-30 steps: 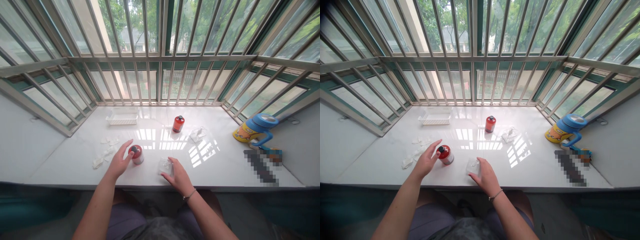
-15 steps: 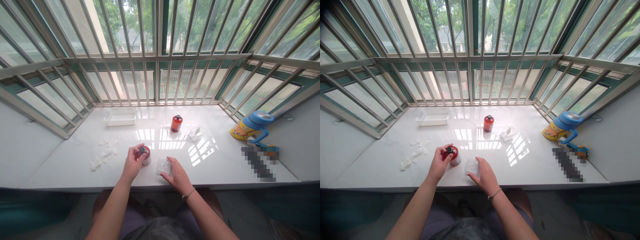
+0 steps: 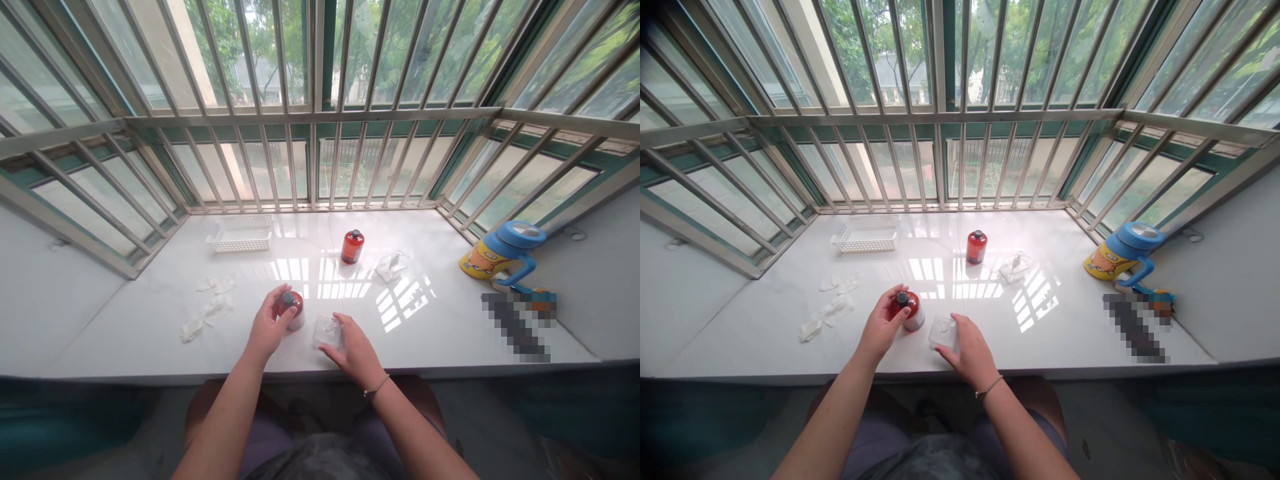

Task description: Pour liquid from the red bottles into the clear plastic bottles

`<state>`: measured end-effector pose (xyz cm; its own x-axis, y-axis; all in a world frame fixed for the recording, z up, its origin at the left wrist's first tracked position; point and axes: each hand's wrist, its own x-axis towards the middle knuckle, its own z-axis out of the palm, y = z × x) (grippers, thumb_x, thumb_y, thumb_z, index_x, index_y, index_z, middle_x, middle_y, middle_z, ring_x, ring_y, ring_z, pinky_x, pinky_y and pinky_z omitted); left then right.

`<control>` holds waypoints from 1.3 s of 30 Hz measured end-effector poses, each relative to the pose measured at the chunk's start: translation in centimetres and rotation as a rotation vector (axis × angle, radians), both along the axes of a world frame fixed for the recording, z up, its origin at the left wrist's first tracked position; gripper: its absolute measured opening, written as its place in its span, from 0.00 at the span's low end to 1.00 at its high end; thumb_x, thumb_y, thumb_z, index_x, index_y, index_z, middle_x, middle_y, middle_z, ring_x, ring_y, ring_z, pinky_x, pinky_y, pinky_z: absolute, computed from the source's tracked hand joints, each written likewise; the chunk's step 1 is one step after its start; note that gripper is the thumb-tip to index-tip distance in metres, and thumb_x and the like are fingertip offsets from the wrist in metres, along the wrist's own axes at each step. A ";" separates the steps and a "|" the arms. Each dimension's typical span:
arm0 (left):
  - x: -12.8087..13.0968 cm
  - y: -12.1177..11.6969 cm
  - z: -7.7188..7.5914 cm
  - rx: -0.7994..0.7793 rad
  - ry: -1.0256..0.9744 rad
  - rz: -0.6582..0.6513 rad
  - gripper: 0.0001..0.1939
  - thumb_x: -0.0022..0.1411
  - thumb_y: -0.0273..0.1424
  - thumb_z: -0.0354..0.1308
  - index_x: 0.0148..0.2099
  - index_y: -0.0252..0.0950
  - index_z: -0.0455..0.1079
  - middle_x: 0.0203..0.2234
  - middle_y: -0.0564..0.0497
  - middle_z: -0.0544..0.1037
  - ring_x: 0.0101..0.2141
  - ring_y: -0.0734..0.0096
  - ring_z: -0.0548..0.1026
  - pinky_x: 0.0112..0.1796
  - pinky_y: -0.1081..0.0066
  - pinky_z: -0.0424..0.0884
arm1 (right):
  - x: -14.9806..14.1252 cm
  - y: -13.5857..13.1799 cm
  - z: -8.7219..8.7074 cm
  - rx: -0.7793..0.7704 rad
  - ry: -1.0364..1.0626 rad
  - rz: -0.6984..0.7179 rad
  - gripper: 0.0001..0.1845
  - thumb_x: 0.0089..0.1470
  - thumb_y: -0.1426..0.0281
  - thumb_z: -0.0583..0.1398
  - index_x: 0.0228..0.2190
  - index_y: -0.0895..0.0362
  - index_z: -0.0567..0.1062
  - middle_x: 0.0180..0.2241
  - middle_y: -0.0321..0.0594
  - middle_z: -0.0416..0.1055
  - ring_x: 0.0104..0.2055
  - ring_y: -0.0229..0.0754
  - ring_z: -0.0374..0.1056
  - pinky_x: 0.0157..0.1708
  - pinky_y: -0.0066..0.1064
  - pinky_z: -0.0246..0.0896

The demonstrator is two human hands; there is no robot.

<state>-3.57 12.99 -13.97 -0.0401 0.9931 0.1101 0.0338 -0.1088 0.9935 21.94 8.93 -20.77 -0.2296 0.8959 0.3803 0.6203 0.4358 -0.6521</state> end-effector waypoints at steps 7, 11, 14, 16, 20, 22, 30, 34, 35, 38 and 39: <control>0.2 0.1 -0.3 0.030 -0.034 0.042 0.28 0.65 0.40 0.70 0.61 0.43 0.63 0.64 0.40 0.73 0.62 0.54 0.76 0.64 0.48 0.70 | 0.0 0.0 0.0 -0.011 0.003 0.009 0.40 0.62 0.56 0.69 0.67 0.52 0.61 0.61 0.54 0.70 0.62 0.59 0.71 0.63 0.58 0.70; 0.1 0.1 -0.1 0.020 0.126 0.043 0.27 0.67 0.43 0.67 0.64 0.44 0.69 0.64 0.42 0.73 0.63 0.52 0.74 0.67 0.48 0.66 | 0.0 0.1 -0.1 -0.008 0.003 0.011 0.40 0.62 0.55 0.68 0.67 0.52 0.61 0.61 0.54 0.70 0.62 0.58 0.71 0.63 0.56 0.71; 0.4 0.2 0.4 0.092 0.209 0.082 0.18 0.69 0.44 0.64 0.56 0.43 0.76 0.62 0.44 0.75 0.63 0.52 0.73 0.68 0.49 0.65 | 0.0 0.1 -0.1 0.001 0.003 0.010 0.40 0.62 0.55 0.68 0.67 0.52 0.61 0.61 0.54 0.70 0.62 0.58 0.71 0.63 0.56 0.70; 0.7 0.2 0.9 0.125 0.178 0.107 0.17 0.69 0.44 0.64 0.55 0.43 0.76 0.61 0.44 0.76 0.62 0.53 0.74 0.66 0.51 0.68 | 0.0 0.0 0.0 0.005 0.001 0.005 0.40 0.62 0.55 0.69 0.67 0.52 0.61 0.61 0.53 0.70 0.63 0.58 0.71 0.63 0.55 0.70; 0.0 0.3 2.4 0.203 0.187 0.172 0.17 0.71 0.42 0.63 0.57 0.43 0.74 0.60 0.44 0.76 0.62 0.55 0.75 0.64 0.53 0.72 | 0.0 -0.1 0.1 0.002 0.002 -0.013 0.40 0.61 0.56 0.69 0.67 0.51 0.62 0.61 0.51 0.71 0.62 0.56 0.71 0.63 0.53 0.71; -1.4 0.3 2.9 0.269 0.365 0.247 0.16 0.71 0.41 0.62 0.57 0.44 0.74 0.59 0.45 0.77 0.62 0.55 0.74 0.65 0.51 0.71 | 0.0 -0.1 0.1 -0.003 0.002 -0.011 0.40 0.61 0.56 0.70 0.67 0.51 0.62 0.61 0.52 0.71 0.62 0.57 0.71 0.63 0.53 0.71; -8.5 -0.7 -0.8 0.202 1.374 0.318 0.18 0.68 0.23 0.53 0.52 0.40 0.80 0.59 0.36 0.76 0.59 0.40 0.72 0.63 0.35 0.65 | 0.0 -0.1 0.2 -0.004 0.004 -0.004 0.40 0.61 0.55 0.69 0.67 0.52 0.62 0.61 0.53 0.71 0.62 0.58 0.71 0.63 0.55 0.71; -9.4 -1.7 -2.6 0.186 1.436 0.251 0.20 0.68 0.23 0.51 0.50 0.43 0.82 0.59 0.38 0.76 0.60 0.42 0.72 0.65 0.35 0.63 | 0.0 -0.1 0.2 -0.007 0.003 -0.003 0.40 0.62 0.55 0.69 0.67 0.52 0.62 0.61 0.53 0.71 0.62 0.58 0.71 0.63 0.55 0.71; -9.4 -1.9 -2.8 0.182 1.418 0.235 0.21 0.66 0.22 0.51 0.51 0.44 0.82 0.59 0.39 0.76 0.60 0.42 0.72 0.64 0.36 0.64 | 0.0 -0.1 0.2 -0.009 0.003 -0.005 0.40 0.61 0.55 0.69 0.67 0.52 0.62 0.61 0.53 0.71 0.62 0.58 0.71 0.63 0.55 0.71; -9.4 -2.5 -2.9 0.155 1.301 0.204 0.28 0.61 0.20 0.52 0.57 0.46 0.80 0.60 0.41 0.75 0.60 0.42 0.72 0.62 0.40 0.69 | 0.0 -0.1 0.2 -0.012 0.001 -0.008 0.40 0.61 0.55 0.69 0.67 0.52 0.62 0.61 0.53 0.71 0.63 0.58 0.71 0.63 0.55 0.71; -9.4 -2.6 -2.8 0.147 1.245 0.206 0.29 0.60 0.20 0.52 0.59 0.45 0.78 0.61 0.40 0.75 0.60 0.42 0.71 0.61 0.41 0.70 | 0.0 -0.1 0.2 -0.012 0.001 -0.009 0.40 0.61 0.55 0.69 0.67 0.52 0.62 0.61 0.53 0.71 0.63 0.58 0.71 0.63 0.55 0.71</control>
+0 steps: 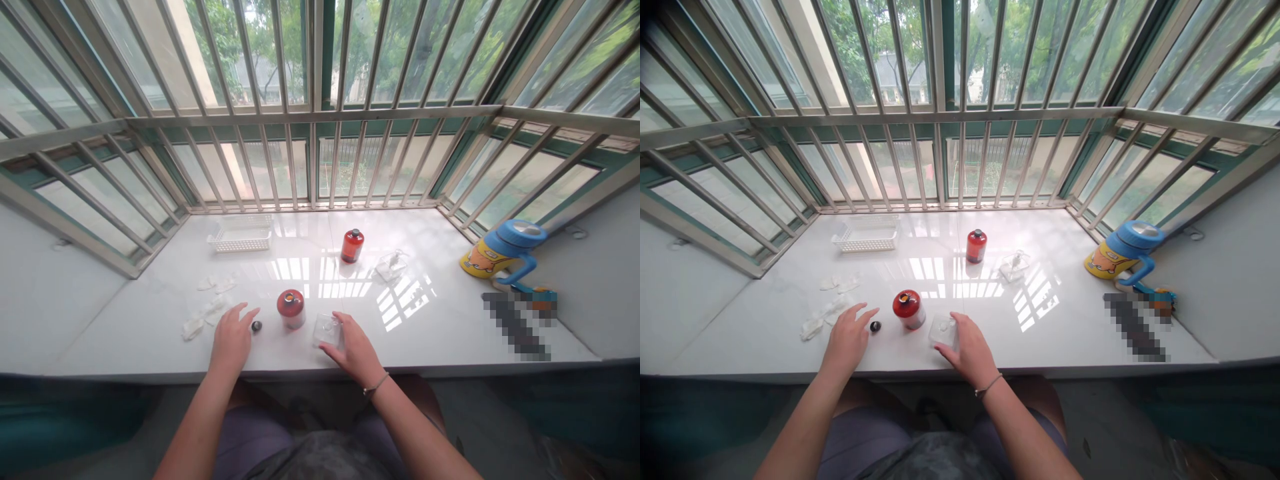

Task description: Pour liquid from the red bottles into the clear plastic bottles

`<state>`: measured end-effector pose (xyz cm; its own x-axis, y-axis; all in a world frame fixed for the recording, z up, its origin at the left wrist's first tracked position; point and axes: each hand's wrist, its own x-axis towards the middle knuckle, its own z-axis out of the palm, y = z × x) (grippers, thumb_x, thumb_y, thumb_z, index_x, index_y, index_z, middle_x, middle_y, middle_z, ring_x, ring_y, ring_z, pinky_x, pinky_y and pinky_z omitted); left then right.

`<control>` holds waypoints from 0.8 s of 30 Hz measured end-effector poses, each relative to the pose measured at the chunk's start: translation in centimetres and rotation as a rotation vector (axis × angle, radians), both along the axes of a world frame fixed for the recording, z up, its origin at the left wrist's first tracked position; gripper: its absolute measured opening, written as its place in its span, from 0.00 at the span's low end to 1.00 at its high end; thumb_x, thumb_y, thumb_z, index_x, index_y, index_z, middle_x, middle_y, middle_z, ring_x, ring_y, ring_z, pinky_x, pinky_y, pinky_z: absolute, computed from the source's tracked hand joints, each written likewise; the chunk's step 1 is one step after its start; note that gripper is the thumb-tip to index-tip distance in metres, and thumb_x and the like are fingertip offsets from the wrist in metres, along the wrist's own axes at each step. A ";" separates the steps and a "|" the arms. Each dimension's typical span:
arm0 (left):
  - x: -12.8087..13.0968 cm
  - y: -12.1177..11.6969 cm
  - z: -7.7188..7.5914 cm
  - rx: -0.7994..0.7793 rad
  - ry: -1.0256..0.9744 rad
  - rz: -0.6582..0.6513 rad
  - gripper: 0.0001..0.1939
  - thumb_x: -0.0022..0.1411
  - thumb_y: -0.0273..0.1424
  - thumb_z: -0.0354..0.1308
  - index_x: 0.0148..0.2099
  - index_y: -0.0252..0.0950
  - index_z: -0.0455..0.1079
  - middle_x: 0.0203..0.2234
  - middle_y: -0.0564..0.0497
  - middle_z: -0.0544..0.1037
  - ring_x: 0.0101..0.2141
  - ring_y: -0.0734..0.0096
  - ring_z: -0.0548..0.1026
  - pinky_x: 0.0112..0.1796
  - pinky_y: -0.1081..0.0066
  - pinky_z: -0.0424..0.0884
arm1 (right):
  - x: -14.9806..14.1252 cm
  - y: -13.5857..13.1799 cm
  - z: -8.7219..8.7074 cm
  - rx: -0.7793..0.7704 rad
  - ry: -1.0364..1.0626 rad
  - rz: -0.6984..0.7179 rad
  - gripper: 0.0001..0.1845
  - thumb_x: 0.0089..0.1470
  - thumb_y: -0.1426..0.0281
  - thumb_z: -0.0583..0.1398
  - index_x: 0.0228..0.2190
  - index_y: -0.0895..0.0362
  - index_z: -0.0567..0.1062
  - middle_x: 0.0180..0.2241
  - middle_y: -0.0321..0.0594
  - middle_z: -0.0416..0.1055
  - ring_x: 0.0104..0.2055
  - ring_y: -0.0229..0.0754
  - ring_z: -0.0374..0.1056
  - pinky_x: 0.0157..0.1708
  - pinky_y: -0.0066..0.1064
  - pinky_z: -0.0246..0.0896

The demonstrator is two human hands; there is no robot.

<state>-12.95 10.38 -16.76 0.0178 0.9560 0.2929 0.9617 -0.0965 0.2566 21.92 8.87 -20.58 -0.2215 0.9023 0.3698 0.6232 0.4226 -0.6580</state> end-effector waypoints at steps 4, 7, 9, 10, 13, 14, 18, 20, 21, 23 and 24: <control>0.8 -0.7 0.8 0.059 -0.265 0.017 0.24 0.64 0.27 0.53 0.61 0.40 0.74 0.60 0.39 0.76 0.62 0.44 0.72 0.65 0.43 0.67 | 0.0 0.0 -0.1 0.002 0.004 0.003 0.40 0.61 0.55 0.69 0.67 0.52 0.62 0.61 0.53 0.71 0.62 0.57 0.71 0.63 0.54 0.71; 2.3 -1.2 1.7 0.042 -0.459 0.032 0.21 0.69 0.36 0.57 0.62 0.41 0.72 0.60 0.41 0.76 0.63 0.47 0.72 0.66 0.45 0.66 | 0.0 0.0 -0.2 -0.001 0.004 0.008 0.41 0.61 0.55 0.69 0.67 0.52 0.62 0.61 0.53 0.71 0.63 0.58 0.71 0.63 0.55 0.70; 3.7 -1.2 2.4 -0.019 -0.574 0.034 0.26 0.67 0.43 0.62 0.64 0.43 0.69 0.63 0.42 0.74 0.64 0.47 0.72 0.66 0.46 0.67 | 0.1 0.0 -0.3 0.002 0.002 0.009 0.41 0.62 0.55 0.69 0.68 0.52 0.61 0.61 0.53 0.70 0.63 0.58 0.71 0.63 0.56 0.70; 4.5 -1.1 2.6 -0.055 -0.626 0.030 0.30 0.65 0.45 0.66 0.65 0.44 0.69 0.64 0.42 0.73 0.65 0.45 0.71 0.66 0.46 0.67 | 0.1 0.0 -0.3 0.006 -0.001 0.009 0.41 0.62 0.54 0.69 0.68 0.52 0.61 0.61 0.54 0.70 0.63 0.58 0.71 0.63 0.56 0.70; 6.8 -0.1 2.9 -0.142 -0.770 0.015 0.40 0.55 0.45 0.75 0.67 0.46 0.68 0.67 0.42 0.71 0.67 0.42 0.69 0.67 0.44 0.65 | 0.0 0.1 -0.5 0.021 -0.012 0.002 0.43 0.62 0.55 0.68 0.70 0.52 0.59 0.62 0.54 0.70 0.63 0.59 0.71 0.63 0.57 0.70; 7.5 0.3 2.9 -0.158 -0.814 0.019 0.42 0.52 0.44 0.77 0.67 0.45 0.68 0.67 0.41 0.72 0.67 0.41 0.69 0.67 0.44 0.64 | 0.0 0.1 -0.5 0.027 -0.016 -0.001 0.44 0.62 0.55 0.68 0.70 0.51 0.58 0.62 0.54 0.70 0.64 0.59 0.71 0.64 0.58 0.70; 9.5 2.1 2.8 -0.218 -0.877 0.035 0.43 0.50 0.43 0.79 0.65 0.45 0.68 0.60 0.42 0.78 0.61 0.44 0.76 0.63 0.46 0.68 | -0.1 0.3 -0.5 0.037 -0.028 -0.007 0.46 0.63 0.55 0.68 0.72 0.52 0.55 0.63 0.54 0.70 0.65 0.60 0.70 0.66 0.60 0.67; 10.0 2.5 2.8 -0.228 -0.861 0.033 0.39 0.51 0.44 0.78 0.63 0.45 0.69 0.56 0.44 0.81 0.56 0.46 0.79 0.60 0.48 0.71 | -0.2 0.3 -0.5 0.036 -0.030 -0.007 0.47 0.63 0.55 0.68 0.73 0.51 0.54 0.64 0.54 0.70 0.65 0.61 0.69 0.66 0.61 0.67; 10.0 2.5 3.0 -0.225 -0.855 0.031 0.38 0.51 0.44 0.78 0.61 0.45 0.70 0.54 0.45 0.82 0.54 0.47 0.80 0.58 0.48 0.73 | -0.2 0.2 -0.4 0.036 -0.030 -0.008 0.47 0.63 0.55 0.68 0.73 0.51 0.54 0.64 0.54 0.70 0.65 0.60 0.69 0.66 0.61 0.67; 10.0 2.3 3.3 -0.200 -0.851 0.020 0.37 0.49 0.44 0.78 0.60 0.45 0.72 0.52 0.46 0.83 0.52 0.48 0.81 0.57 0.50 0.74 | -0.2 0.2 -0.4 0.039 -0.031 -0.008 0.48 0.62 0.56 0.69 0.73 0.51 0.54 0.65 0.54 0.69 0.66 0.61 0.69 0.67 0.61 0.66; 9.8 2.1 3.5 -0.178 -0.845 0.015 0.37 0.49 0.44 0.79 0.59 0.46 0.72 0.51 0.47 0.83 0.51 0.48 0.81 0.56 0.51 0.74 | -0.2 0.2 -0.3 0.043 -0.032 -0.007 0.50 0.61 0.55 0.70 0.74 0.51 0.53 0.66 0.54 0.68 0.66 0.61 0.68 0.68 0.61 0.64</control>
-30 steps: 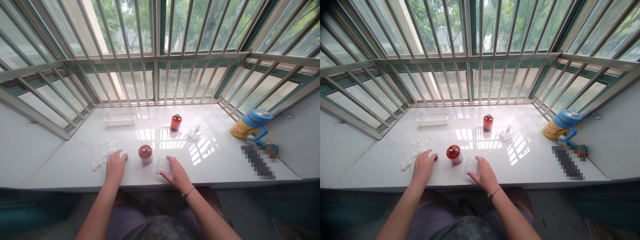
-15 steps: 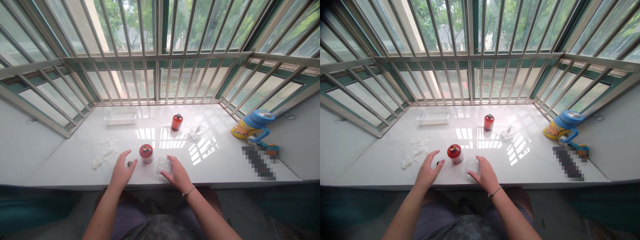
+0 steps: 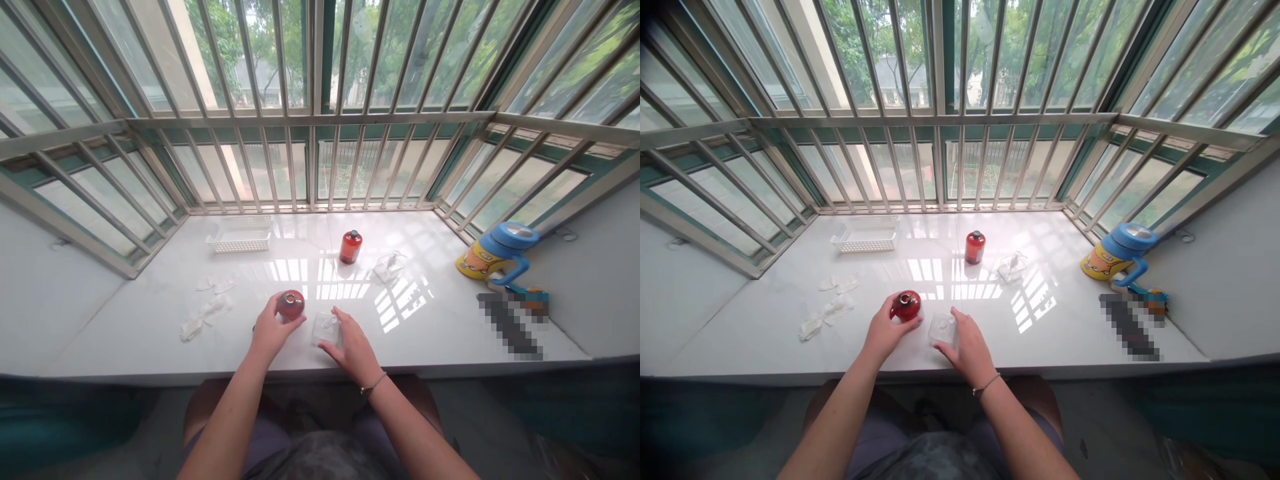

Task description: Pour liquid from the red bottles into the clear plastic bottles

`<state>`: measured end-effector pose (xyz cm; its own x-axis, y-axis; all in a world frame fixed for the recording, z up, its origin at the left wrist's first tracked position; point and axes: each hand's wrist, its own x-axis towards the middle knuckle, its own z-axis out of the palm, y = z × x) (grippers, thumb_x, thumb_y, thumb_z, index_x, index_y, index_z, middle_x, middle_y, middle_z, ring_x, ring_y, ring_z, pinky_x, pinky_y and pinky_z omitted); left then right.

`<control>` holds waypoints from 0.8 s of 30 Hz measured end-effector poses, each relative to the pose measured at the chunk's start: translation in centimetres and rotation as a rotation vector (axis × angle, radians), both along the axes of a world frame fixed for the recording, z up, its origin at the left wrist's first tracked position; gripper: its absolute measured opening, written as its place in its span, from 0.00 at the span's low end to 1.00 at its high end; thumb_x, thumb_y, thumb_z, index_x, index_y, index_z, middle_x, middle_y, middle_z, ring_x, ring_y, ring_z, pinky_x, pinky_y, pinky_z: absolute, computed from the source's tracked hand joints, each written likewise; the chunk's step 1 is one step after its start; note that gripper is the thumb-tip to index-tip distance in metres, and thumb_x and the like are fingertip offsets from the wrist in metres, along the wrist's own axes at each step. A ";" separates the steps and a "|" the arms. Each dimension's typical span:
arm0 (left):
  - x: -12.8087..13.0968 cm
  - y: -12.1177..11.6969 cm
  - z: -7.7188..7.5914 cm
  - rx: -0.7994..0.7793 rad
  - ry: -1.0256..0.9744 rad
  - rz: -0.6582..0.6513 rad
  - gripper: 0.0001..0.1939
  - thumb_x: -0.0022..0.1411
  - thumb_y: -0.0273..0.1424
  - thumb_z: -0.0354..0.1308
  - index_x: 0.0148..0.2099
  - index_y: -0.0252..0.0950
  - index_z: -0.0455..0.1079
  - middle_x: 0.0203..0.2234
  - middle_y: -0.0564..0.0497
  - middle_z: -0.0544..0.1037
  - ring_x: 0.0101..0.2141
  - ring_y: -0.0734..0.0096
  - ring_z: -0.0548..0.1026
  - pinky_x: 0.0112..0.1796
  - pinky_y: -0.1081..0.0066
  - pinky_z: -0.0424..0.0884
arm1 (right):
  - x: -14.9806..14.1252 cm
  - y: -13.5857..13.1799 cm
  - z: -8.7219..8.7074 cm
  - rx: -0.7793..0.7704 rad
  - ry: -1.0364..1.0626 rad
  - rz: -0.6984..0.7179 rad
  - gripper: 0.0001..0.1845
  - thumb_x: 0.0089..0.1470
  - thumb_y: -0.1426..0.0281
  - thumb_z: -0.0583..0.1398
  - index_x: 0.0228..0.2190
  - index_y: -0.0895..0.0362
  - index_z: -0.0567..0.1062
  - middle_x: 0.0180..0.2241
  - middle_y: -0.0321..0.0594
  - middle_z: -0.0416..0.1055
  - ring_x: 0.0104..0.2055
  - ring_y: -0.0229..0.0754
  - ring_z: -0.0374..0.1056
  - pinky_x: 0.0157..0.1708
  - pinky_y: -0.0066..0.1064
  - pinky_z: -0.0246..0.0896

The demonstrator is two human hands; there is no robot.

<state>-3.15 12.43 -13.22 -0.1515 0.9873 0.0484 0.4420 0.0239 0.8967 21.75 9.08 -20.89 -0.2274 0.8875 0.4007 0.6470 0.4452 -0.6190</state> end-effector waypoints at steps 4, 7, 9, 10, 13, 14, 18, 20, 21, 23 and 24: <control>-0.9 -1.9 1.5 0.084 0.062 0.087 0.37 0.48 0.47 0.79 0.58 0.45 0.73 0.50 0.47 0.83 0.49 0.49 0.82 0.53 0.54 0.76 | 0.3 0.0 0.3 0.035 -0.007 0.012 0.63 0.53 0.51 0.75 0.75 0.51 0.47 0.69 0.56 0.62 0.71 0.64 0.61 0.71 0.65 0.58; -1.2 -3.9 3.1 0.106 0.119 0.159 0.38 0.47 0.50 0.79 0.58 0.45 0.72 0.50 0.47 0.83 0.47 0.49 0.81 0.49 0.56 0.78 | 0.7 -0.4 0.8 0.108 0.020 -0.007 0.61 0.54 0.51 0.74 0.75 0.52 0.48 0.70 0.58 0.60 0.73 0.66 0.58 0.71 0.68 0.56; -0.9 -5.4 4.4 0.131 0.133 0.161 0.38 0.47 0.50 0.79 0.57 0.46 0.72 0.49 0.47 0.82 0.47 0.49 0.81 0.49 0.55 0.78 | 0.7 -1.3 1.5 0.171 0.043 -0.030 0.54 0.59 0.54 0.71 0.74 0.51 0.50 0.69 0.57 0.61 0.72 0.65 0.59 0.70 0.69 0.55; -0.5 -6.2 5.0 0.147 0.129 0.150 0.38 0.47 0.49 0.79 0.56 0.46 0.72 0.49 0.47 0.82 0.47 0.49 0.81 0.50 0.54 0.78 | 0.6 -1.9 1.9 0.197 0.054 -0.037 0.51 0.61 0.57 0.70 0.73 0.50 0.51 0.69 0.56 0.62 0.72 0.65 0.60 0.70 0.69 0.56; 1.3 -8.4 6.3 0.172 0.089 0.085 0.37 0.46 0.47 0.81 0.55 0.47 0.72 0.48 0.47 0.81 0.46 0.48 0.81 0.51 0.52 0.78 | -0.7 -4.6 3.5 0.218 0.096 -0.017 0.49 0.62 0.63 0.68 0.74 0.47 0.49 0.68 0.54 0.63 0.71 0.64 0.62 0.68 0.68 0.61; 2.0 -9.1 6.5 0.168 0.073 0.058 0.37 0.45 0.46 0.81 0.55 0.48 0.71 0.47 0.47 0.80 0.46 0.48 0.80 0.51 0.51 0.78 | -1.4 -5.6 4.2 0.195 0.111 0.006 0.50 0.61 0.64 0.68 0.74 0.46 0.48 0.69 0.54 0.62 0.71 0.64 0.62 0.67 0.66 0.63; 5.3 -11.4 6.1 0.133 0.029 -0.029 0.40 0.43 0.46 0.82 0.56 0.50 0.69 0.47 0.45 0.79 0.44 0.46 0.81 0.45 0.49 0.80 | -3.8 -8.8 6.4 0.088 0.198 0.049 0.52 0.62 0.67 0.64 0.75 0.48 0.41 0.71 0.55 0.57 0.71 0.64 0.62 0.65 0.61 0.69; 6.5 -12.0 5.7 0.119 0.016 -0.043 0.43 0.42 0.47 0.83 0.57 0.49 0.67 0.48 0.44 0.78 0.45 0.44 0.80 0.45 0.47 0.80 | -4.1 -9.6 7.0 0.047 0.287 0.002 0.48 0.63 0.67 0.61 0.74 0.49 0.43 0.69 0.57 0.60 0.68 0.62 0.66 0.62 0.58 0.72; 7.0 -12.1 5.5 0.111 0.010 -0.049 0.45 0.41 0.47 0.83 0.58 0.49 0.66 0.49 0.43 0.78 0.46 0.43 0.80 0.46 0.45 0.80 | -4.0 -9.8 7.1 0.026 0.329 -0.027 0.45 0.64 0.66 0.61 0.74 0.49 0.45 0.67 0.56 0.62 0.66 0.61 0.69 0.61 0.56 0.74; 7.3 -12.1 5.3 0.092 -0.012 -0.097 0.47 0.40 0.46 0.84 0.59 0.49 0.66 0.51 0.42 0.78 0.48 0.41 0.80 0.49 0.43 0.80 | -3.5 -9.7 7.3 -0.010 0.383 -0.077 0.40 0.65 0.63 0.62 0.71 0.49 0.53 0.62 0.55 0.68 0.59 0.59 0.74 0.56 0.52 0.78; 7.2 -11.9 5.3 0.082 -0.031 -0.150 0.49 0.39 0.45 0.84 0.61 0.50 0.66 0.52 0.41 0.78 0.50 0.39 0.80 0.50 0.42 0.79 | -3.1 -9.6 7.4 -0.028 0.398 -0.103 0.39 0.64 0.60 0.64 0.70 0.49 0.55 0.60 0.54 0.70 0.57 0.58 0.76 0.54 0.51 0.79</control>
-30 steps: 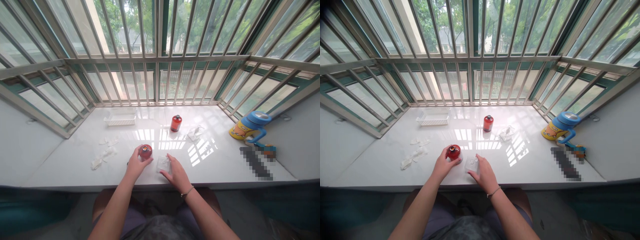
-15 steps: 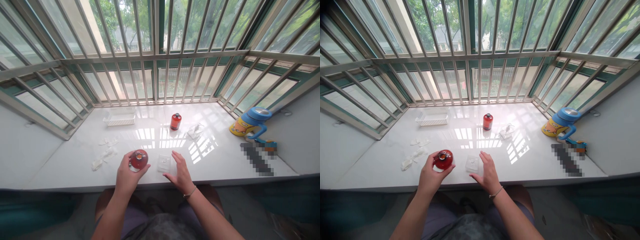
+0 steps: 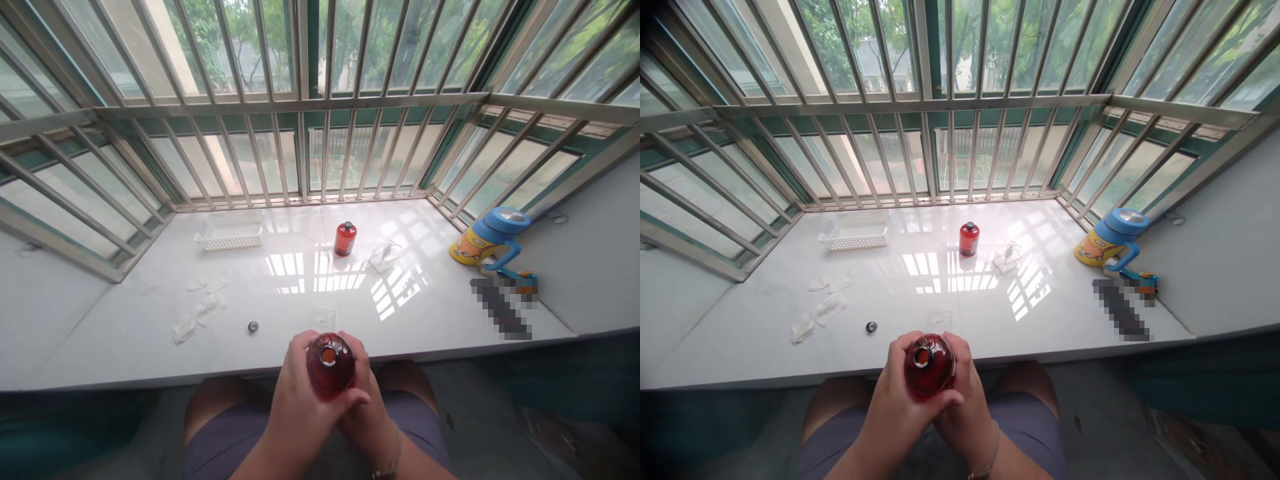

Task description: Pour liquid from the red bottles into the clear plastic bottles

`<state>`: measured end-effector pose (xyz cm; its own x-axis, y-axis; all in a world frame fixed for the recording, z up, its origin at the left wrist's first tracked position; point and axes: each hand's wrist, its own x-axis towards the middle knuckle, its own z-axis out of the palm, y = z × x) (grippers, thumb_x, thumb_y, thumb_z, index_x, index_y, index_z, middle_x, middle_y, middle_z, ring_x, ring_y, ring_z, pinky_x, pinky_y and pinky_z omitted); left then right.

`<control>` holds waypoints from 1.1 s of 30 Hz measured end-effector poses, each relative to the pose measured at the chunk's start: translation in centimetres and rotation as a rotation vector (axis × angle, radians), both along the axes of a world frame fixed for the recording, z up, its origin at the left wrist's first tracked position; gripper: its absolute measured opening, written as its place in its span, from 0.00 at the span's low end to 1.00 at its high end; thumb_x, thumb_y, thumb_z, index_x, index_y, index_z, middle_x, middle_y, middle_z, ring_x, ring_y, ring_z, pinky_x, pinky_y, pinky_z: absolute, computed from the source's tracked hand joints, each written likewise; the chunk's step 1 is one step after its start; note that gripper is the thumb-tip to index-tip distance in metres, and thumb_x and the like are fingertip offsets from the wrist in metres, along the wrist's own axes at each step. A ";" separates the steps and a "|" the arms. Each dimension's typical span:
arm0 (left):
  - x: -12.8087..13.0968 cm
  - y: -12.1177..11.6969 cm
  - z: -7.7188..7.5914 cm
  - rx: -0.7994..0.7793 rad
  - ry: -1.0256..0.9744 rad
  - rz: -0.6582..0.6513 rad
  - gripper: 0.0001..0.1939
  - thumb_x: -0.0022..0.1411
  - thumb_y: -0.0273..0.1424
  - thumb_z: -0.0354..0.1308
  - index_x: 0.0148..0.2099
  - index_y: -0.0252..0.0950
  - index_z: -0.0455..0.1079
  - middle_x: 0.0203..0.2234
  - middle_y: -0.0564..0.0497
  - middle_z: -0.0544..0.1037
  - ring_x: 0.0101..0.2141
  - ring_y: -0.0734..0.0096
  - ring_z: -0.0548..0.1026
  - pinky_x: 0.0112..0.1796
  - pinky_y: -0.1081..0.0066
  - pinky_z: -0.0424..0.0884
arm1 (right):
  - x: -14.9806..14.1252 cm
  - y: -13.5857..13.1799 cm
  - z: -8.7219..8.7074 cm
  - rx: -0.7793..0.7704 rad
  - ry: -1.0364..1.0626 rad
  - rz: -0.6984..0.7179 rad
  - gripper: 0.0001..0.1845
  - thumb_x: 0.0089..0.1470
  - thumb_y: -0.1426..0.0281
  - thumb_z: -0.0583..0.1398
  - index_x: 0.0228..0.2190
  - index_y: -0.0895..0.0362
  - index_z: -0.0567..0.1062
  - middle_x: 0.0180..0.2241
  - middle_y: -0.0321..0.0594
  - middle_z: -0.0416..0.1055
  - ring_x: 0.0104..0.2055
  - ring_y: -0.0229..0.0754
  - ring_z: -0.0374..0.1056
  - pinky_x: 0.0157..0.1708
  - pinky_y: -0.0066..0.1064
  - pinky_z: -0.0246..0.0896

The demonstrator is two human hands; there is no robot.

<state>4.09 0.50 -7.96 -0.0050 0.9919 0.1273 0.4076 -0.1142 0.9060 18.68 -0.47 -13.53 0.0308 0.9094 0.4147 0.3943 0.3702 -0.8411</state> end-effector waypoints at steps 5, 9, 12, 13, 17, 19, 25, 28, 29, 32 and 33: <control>-2.4 2.0 -0.7 -0.004 -0.109 -0.257 0.58 0.43 0.48 0.83 0.72 0.51 0.61 0.69 0.40 0.66 0.66 0.34 0.69 0.65 0.41 0.69 | 1.9 1.0 0.2 -0.098 0.053 -0.117 0.50 0.48 0.54 0.76 0.65 0.51 0.62 0.56 0.52 0.75 0.54 0.61 0.78 0.53 0.51 0.79; -4.0 4.8 -3.1 -0.031 -0.111 -0.165 0.56 0.46 0.46 0.82 0.73 0.48 0.62 0.71 0.40 0.64 0.71 0.34 0.61 0.71 0.38 0.59 | 3.3 1.2 0.0 -0.118 0.076 -0.206 0.47 0.49 0.55 0.76 0.63 0.52 0.63 0.57 0.53 0.74 0.54 0.58 0.78 0.55 0.50 0.77; -4.0 7.1 -5.3 -0.119 -0.047 -0.083 0.55 0.45 0.45 0.82 0.72 0.46 0.62 0.71 0.39 0.65 0.71 0.34 0.61 0.71 0.36 0.57 | 4.2 1.2 -0.3 -0.155 0.106 -0.214 0.44 0.52 0.56 0.74 0.62 0.53 0.63 0.54 0.52 0.75 0.51 0.55 0.78 0.53 0.48 0.79; -3.9 7.8 -6.0 -0.142 -0.008 -0.091 0.56 0.45 0.44 0.82 0.72 0.45 0.62 0.71 0.38 0.64 0.72 0.34 0.61 0.71 0.36 0.56 | 4.4 1.3 -0.3 -0.163 0.112 -0.214 0.44 0.52 0.56 0.74 0.62 0.53 0.63 0.54 0.52 0.75 0.51 0.54 0.78 0.53 0.48 0.78; -3.5 10.1 -7.8 -0.153 0.182 -0.236 0.54 0.45 0.38 0.82 0.71 0.42 0.63 0.71 0.38 0.66 0.72 0.39 0.60 0.72 0.41 0.55 | 5.3 1.5 -0.9 -0.156 0.129 -0.202 0.45 0.49 0.58 0.75 0.62 0.53 0.64 0.60 0.52 0.70 0.58 0.54 0.74 0.59 0.49 0.73; -3.4 10.8 -8.1 -0.159 0.228 -0.259 0.49 0.48 0.37 0.80 0.70 0.42 0.65 0.70 0.39 0.67 0.72 0.42 0.62 0.72 0.44 0.57 | 5.6 1.6 -1.2 -0.164 0.150 -0.181 0.45 0.49 0.57 0.76 0.62 0.52 0.65 0.61 0.51 0.69 0.58 0.53 0.74 0.59 0.47 0.73; -3.3 10.4 -6.5 -0.194 0.165 -0.238 0.39 0.52 0.39 0.78 0.63 0.44 0.68 0.63 0.44 0.75 0.67 0.47 0.70 0.68 0.48 0.65 | 6.6 1.8 -2.1 -0.197 0.082 -0.157 0.42 0.49 0.58 0.75 0.60 0.52 0.68 0.57 0.47 0.72 0.56 0.54 0.74 0.58 0.48 0.73; -3.8 9.3 -5.5 -0.170 0.132 -0.213 0.36 0.54 0.39 0.77 0.61 0.45 0.67 0.61 0.46 0.76 0.64 0.49 0.73 0.65 0.50 0.68 | 7.4 2.2 -2.1 -0.185 -0.014 -0.117 0.38 0.51 0.61 0.74 0.60 0.51 0.68 0.58 0.47 0.71 0.58 0.55 0.73 0.60 0.50 0.71; -4.1 8.9 -5.2 -0.154 0.128 -0.205 0.36 0.54 0.39 0.77 0.61 0.46 0.67 0.61 0.47 0.76 0.63 0.50 0.74 0.65 0.51 0.69 | 7.7 2.4 -2.1 -0.178 -0.049 -0.104 0.38 0.52 0.62 0.73 0.61 0.50 0.68 0.59 0.47 0.71 0.60 0.55 0.71 0.62 0.50 0.70; -5.0 7.7 -4.6 -0.088 0.151 -0.168 0.36 0.54 0.39 0.78 0.61 0.47 0.68 0.59 0.48 0.77 0.59 0.52 0.77 0.63 0.51 0.71 | 8.4 3.0 -1.8 -0.147 -0.146 -0.052 0.37 0.54 0.68 0.71 0.63 0.49 0.67 0.61 0.47 0.70 0.63 0.55 0.69 0.64 0.52 0.67; -5.3 7.4 -4.5 -0.058 0.172 -0.156 0.36 0.53 0.38 0.78 0.61 0.47 0.69 0.58 0.49 0.77 0.58 0.53 0.77 0.62 0.51 0.72 | 8.6 3.2 -1.7 -0.133 -0.176 -0.032 0.37 0.54 0.70 0.70 0.63 0.49 0.66 0.61 0.47 0.70 0.64 0.55 0.68 0.65 0.52 0.67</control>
